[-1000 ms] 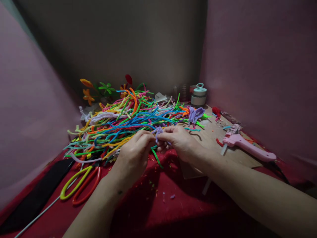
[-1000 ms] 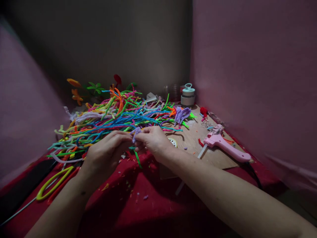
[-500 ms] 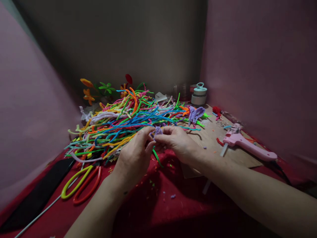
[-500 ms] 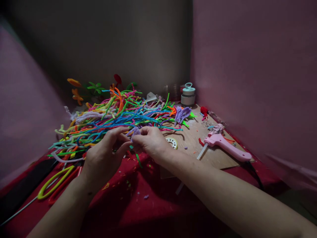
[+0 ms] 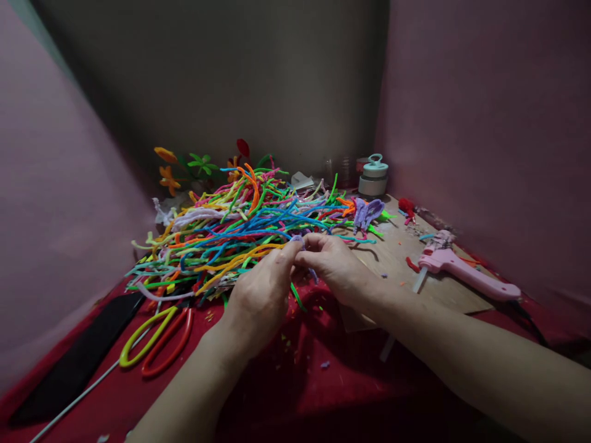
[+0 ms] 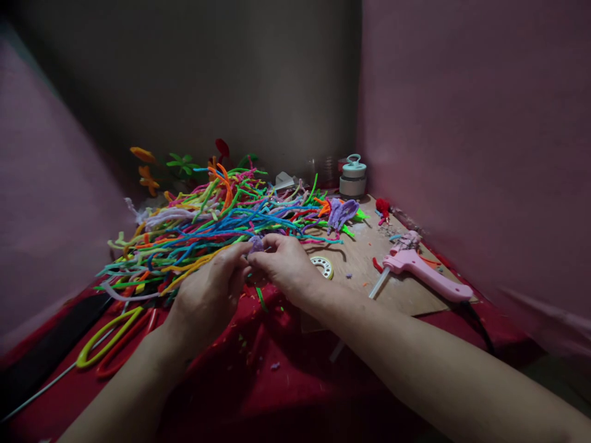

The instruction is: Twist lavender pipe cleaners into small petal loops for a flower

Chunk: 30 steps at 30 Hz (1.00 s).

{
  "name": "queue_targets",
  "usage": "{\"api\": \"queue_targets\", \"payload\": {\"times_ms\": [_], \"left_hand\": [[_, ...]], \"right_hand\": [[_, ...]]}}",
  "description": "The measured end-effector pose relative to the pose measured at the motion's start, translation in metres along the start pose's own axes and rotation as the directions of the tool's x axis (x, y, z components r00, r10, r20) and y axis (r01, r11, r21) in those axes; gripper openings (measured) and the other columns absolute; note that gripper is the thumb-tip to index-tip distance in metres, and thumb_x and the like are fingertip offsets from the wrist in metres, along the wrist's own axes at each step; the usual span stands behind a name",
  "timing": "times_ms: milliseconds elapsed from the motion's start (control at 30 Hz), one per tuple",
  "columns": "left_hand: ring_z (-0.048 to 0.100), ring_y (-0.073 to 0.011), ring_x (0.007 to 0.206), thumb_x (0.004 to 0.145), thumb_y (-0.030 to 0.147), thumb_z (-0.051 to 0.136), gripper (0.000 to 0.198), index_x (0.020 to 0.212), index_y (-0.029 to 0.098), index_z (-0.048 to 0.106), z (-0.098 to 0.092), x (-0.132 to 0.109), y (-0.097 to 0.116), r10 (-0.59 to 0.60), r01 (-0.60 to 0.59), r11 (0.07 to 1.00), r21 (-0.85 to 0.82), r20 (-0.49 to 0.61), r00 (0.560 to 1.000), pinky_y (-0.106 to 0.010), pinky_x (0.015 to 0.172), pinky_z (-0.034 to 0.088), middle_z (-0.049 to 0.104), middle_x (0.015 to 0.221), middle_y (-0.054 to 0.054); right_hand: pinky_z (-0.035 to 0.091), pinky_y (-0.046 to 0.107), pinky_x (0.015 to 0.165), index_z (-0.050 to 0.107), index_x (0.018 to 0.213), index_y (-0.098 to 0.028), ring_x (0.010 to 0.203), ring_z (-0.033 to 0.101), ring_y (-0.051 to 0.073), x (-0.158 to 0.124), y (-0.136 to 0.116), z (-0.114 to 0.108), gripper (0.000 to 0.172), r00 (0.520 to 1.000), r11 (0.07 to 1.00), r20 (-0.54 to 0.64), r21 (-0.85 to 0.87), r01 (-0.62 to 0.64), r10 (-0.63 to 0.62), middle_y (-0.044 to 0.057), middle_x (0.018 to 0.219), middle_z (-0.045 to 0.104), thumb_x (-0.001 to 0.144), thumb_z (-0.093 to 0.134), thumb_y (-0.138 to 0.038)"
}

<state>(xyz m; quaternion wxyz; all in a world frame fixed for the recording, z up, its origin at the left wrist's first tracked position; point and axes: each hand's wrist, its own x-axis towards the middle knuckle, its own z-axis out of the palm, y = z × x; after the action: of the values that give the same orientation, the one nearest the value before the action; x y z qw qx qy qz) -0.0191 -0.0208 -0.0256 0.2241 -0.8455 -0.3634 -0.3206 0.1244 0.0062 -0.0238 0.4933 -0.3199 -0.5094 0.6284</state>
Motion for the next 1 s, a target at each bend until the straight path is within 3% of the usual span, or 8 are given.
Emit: {"api": "queue_targets", "payload": {"times_ms": [233, 333, 433, 500, 600, 667, 867, 1000], "left_hand": [[0.061, -0.0145, 0.086, 0.081, 0.01, 0.05, 0.051, 0.128, 0.019, 0.033, 0.002, -0.003, 0.002, -0.043, 0.04, 0.996, -0.08, -0.027, 0.999, -0.022, 0.074, 0.049, 0.063, 0.097, -0.006], [0.062, -0.012, 0.075, 0.078, 0.018, 0.057, 0.054, 0.126, 0.025, 0.034, -0.005, 0.001, 0.003, -0.223, 0.201, 0.915, -0.349, -0.024, 0.974, -0.022, 0.067, 0.05, 0.06, 0.098, -0.004], [0.057, -0.0074, 0.058, 0.077, 0.026, 0.058, 0.043, 0.117, 0.023, 0.042, -0.015, 0.01, 0.0, -0.536, 0.448, 0.657, -0.607, 0.041, 0.843, -0.02, 0.054, 0.048, 0.057, 0.093, -0.002], [0.052, -0.0063, 0.05, 0.078, 0.027, 0.056, 0.031, 0.107, 0.019, 0.05, -0.021, 0.015, -0.002, -0.618, 0.588, 0.477, -0.653, 0.227, 0.753, -0.017, 0.046, 0.043, 0.058, 0.078, 0.0], [0.045, -0.0054, 0.042, 0.077, 0.028, 0.057, 0.02, 0.092, 0.016, 0.057, -0.024, 0.02, -0.004, -0.541, 0.709, 0.264, -0.654, 0.508, 0.67, -0.016, 0.039, 0.036, 0.056, 0.06, 0.003], [0.043, -0.0048, 0.04, 0.076, 0.028, 0.057, 0.014, 0.082, 0.015, 0.058, -0.023, 0.021, -0.004, -0.523, 0.721, 0.199, -0.664, 0.55, 0.651, -0.016, 0.039, 0.034, 0.057, 0.057, 0.003], [0.045, -0.0052, 0.048, 0.08, 0.029, 0.053, 0.015, 0.075, 0.015, 0.051, -0.022, 0.018, -0.005, -0.391, 0.716, 0.212, -0.665, 0.614, 0.686, -0.017, 0.046, 0.036, 0.055, 0.062, 0.003], [0.046, -0.0062, 0.049, 0.082, 0.031, 0.05, 0.017, 0.073, 0.016, 0.047, -0.024, 0.018, -0.006, -0.352, 0.725, 0.214, -0.655, 0.641, 0.682, -0.019, 0.048, 0.038, 0.055, 0.063, 0.002]], "right_hand": [[0.043, 0.022, 0.051, 0.06, 0.067, -0.013, 0.049, 0.053, 0.009, 0.002, 0.003, -0.002, 0.005, 0.996, 0.998, 0.076, 0.033, -0.055, 0.052, 0.001, 0.058, 0.059, 0.068, 0.061, -0.017], [0.042, 0.021, 0.049, 0.06, 0.069, -0.012, 0.049, 0.052, 0.008, 0.003, 0.002, -0.004, 0.005, 0.994, 0.992, 0.102, 0.117, -0.052, 0.04, 0.001, 0.059, 0.059, 0.068, 0.062, -0.016], [0.041, 0.021, 0.047, 0.059, 0.074, -0.011, 0.046, 0.052, 0.008, 0.004, -0.003, -0.006, 0.007, 0.975, 0.956, 0.212, 0.267, -0.119, 0.062, 0.001, 0.058, 0.059, 0.069, 0.061, -0.016], [0.042, 0.022, 0.046, 0.058, 0.073, -0.011, 0.046, 0.053, 0.009, 0.003, -0.007, -0.007, 0.005, 0.954, 0.924, 0.288, 0.333, -0.187, 0.089, 0.001, 0.058, 0.059, 0.068, 0.059, -0.013], [0.042, 0.021, 0.045, 0.058, 0.07, -0.01, 0.046, 0.053, 0.009, 0.002, -0.008, -0.008, 0.003, 0.925, 0.88, 0.362, 0.394, -0.264, 0.115, 0.003, 0.058, 0.059, 0.068, 0.055, -0.008], [0.04, 0.02, 0.044, 0.058, 0.07, -0.009, 0.045, 0.052, 0.008, 0.002, -0.007, -0.01, 0.007, 0.908, 0.848, 0.395, 0.428, -0.313, 0.136, 0.003, 0.058, 0.059, 0.07, 0.052, -0.007], [0.037, 0.016, 0.043, 0.058, 0.069, -0.008, 0.044, 0.049, 0.006, 0.0, -0.006, -0.012, 0.01, 0.877, 0.78, 0.42, 0.459, -0.426, 0.232, 0.001, 0.053, 0.055, 0.069, 0.049, -0.004], [0.039, 0.018, 0.045, 0.057, 0.064, -0.008, 0.045, 0.049, 0.007, 0.002, -0.008, -0.011, 0.007, 0.908, 0.837, 0.357, 0.41, -0.364, 0.22, 0.002, 0.054, 0.054, 0.066, 0.051, -0.004]]}}
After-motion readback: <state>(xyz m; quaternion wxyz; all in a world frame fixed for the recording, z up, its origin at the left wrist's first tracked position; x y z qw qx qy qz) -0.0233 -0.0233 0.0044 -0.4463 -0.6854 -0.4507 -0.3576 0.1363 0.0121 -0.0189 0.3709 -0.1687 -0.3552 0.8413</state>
